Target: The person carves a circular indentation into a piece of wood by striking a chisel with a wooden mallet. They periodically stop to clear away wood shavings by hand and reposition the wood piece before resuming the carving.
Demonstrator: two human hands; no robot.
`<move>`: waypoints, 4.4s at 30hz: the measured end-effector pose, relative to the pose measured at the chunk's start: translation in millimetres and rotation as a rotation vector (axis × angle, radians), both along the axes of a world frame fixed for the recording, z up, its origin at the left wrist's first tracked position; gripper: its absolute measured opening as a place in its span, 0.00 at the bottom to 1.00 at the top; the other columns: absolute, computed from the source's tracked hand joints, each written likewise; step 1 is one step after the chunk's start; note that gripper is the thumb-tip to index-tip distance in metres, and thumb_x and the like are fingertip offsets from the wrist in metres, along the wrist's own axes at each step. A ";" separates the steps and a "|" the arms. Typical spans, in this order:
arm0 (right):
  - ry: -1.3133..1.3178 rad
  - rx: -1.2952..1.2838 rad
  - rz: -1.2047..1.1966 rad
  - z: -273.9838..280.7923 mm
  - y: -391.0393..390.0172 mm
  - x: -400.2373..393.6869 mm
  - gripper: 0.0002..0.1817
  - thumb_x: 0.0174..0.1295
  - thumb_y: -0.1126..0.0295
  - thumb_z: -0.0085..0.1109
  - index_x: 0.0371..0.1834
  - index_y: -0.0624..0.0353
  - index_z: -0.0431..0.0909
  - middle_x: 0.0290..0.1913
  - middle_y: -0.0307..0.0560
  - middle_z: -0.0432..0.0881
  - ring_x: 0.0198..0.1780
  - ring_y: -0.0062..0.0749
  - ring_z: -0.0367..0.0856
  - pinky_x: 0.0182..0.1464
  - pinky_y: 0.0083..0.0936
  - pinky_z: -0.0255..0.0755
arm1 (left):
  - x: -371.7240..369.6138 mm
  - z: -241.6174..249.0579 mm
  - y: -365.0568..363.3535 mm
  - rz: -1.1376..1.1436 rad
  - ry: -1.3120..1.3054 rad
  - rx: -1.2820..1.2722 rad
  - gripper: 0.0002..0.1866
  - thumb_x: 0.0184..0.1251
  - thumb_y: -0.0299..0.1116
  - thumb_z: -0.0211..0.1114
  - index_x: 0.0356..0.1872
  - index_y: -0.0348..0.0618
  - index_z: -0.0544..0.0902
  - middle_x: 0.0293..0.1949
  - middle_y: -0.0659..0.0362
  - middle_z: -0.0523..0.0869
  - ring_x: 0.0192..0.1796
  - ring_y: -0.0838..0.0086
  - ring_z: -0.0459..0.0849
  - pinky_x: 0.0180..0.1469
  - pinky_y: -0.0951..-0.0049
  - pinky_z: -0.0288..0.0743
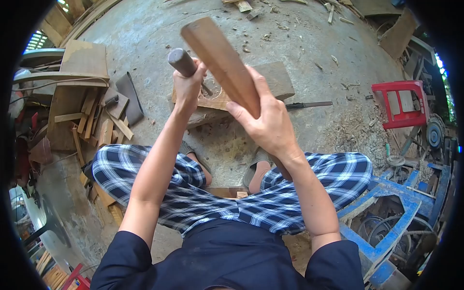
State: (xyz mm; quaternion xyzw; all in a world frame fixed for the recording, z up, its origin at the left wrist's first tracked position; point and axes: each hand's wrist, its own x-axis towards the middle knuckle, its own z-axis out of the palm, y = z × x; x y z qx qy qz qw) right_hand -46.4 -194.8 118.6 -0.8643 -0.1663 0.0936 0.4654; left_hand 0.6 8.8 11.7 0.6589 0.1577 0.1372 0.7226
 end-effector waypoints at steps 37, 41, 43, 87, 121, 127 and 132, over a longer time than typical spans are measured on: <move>-0.432 -0.295 0.104 18.8 12.7 26.0 0.44 0.65 0.54 0.68 0.82 0.44 0.57 0.38 0.62 0.90 0.37 0.54 0.92 0.38 0.41 0.86 | 14.0 -28.0 -38.5 0.063 -0.330 -0.019 0.11 0.64 0.31 0.77 0.34 0.38 0.83 0.28 0.65 0.84 0.32 0.83 0.78 0.36 0.74 0.75; -0.419 -0.043 0.053 25.1 20.8 21.7 0.44 0.64 0.54 0.68 0.82 0.44 0.57 0.40 0.61 0.90 0.38 0.55 0.91 0.39 0.43 0.86 | 0.7 -44.9 -30.5 -0.010 -0.186 -0.075 0.11 0.64 0.32 0.78 0.39 0.37 0.85 0.32 0.63 0.87 0.35 0.81 0.81 0.40 0.74 0.77; -0.402 0.122 0.026 15.9 25.0 19.1 0.46 0.63 0.53 0.69 0.83 0.43 0.55 0.40 0.59 0.90 0.39 0.55 0.91 0.39 0.44 0.86 | 2.5 -45.0 -33.8 0.006 -0.206 -0.024 0.11 0.64 0.31 0.77 0.41 0.37 0.86 0.34 0.62 0.89 0.37 0.81 0.83 0.42 0.73 0.79; 0.618 0.561 -0.391 -44.4 -32.0 2.2 0.32 0.71 0.57 0.64 0.71 0.58 0.63 0.26 0.38 0.74 0.20 0.19 0.75 0.19 0.19 0.74 | -72.1 -103.0 -24.1 -0.524 0.248 0.946 0.49 0.47 0.23 0.76 0.75 0.63 0.69 0.77 0.52 0.63 0.56 0.47 0.86 0.53 0.52 0.85; 0.451 0.423 -0.288 -24.6 -24.0 -19.6 0.31 0.73 0.58 0.62 0.73 0.58 0.62 0.25 0.35 0.72 0.17 0.17 0.71 0.19 0.16 0.70 | 18.3 14.0 5.5 -0.154 -0.049 -0.061 0.13 0.62 0.38 0.81 0.33 0.46 0.83 0.29 0.68 0.83 0.31 0.86 0.78 0.33 0.78 0.71; 0.472 0.393 -0.293 -30.7 -21.8 -17.9 0.31 0.73 0.58 0.62 0.73 0.58 0.63 0.26 0.36 0.72 0.17 0.16 0.71 0.19 0.15 0.70 | 16.5 2.0 0.2 -0.127 -0.011 0.004 0.13 0.62 0.39 0.80 0.33 0.46 0.83 0.29 0.71 0.81 0.31 0.87 0.75 0.34 0.78 0.70; 0.493 0.365 -0.272 -38.3 -25.6 -15.3 0.34 0.71 0.56 0.64 0.73 0.60 0.62 0.33 0.39 0.75 0.21 0.18 0.74 0.19 0.17 0.72 | 17.4 -0.5 -3.8 -0.130 -0.010 -0.040 0.13 0.62 0.39 0.80 0.33 0.46 0.83 0.29 0.71 0.81 0.31 0.87 0.75 0.35 0.78 0.70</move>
